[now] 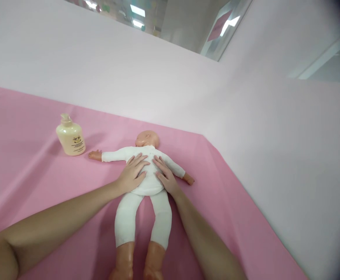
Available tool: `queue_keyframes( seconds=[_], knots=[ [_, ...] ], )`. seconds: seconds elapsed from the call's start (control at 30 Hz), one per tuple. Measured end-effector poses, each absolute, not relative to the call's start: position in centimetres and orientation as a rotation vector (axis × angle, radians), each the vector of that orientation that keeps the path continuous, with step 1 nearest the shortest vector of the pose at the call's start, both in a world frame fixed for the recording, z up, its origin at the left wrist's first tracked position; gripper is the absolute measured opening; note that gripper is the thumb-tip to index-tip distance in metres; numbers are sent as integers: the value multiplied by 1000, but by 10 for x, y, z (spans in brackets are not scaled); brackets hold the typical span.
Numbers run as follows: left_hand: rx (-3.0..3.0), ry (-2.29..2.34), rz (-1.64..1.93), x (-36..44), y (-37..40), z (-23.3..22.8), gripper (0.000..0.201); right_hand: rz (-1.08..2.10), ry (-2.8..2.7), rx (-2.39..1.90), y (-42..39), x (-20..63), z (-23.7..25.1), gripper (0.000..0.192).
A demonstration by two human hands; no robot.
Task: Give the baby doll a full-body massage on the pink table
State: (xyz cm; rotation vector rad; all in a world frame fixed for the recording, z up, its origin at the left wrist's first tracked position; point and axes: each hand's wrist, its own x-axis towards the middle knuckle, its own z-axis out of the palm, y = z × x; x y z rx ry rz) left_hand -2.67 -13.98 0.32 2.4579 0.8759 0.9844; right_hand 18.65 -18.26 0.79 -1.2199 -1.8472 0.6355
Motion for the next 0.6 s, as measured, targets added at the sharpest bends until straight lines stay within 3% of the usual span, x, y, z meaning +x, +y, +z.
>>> queue_keyframes(
  seconds=[0.23, 0.6],
  knots=[
    [2454, 837, 991, -28, -138, 3, 33, 623, -1771, -1192, -185, 185, 14, 38],
    [2175, 734, 1043, -26, -147, 12, 21, 757, -1480, -1268, -187, 168, 14, 44]
  ],
)
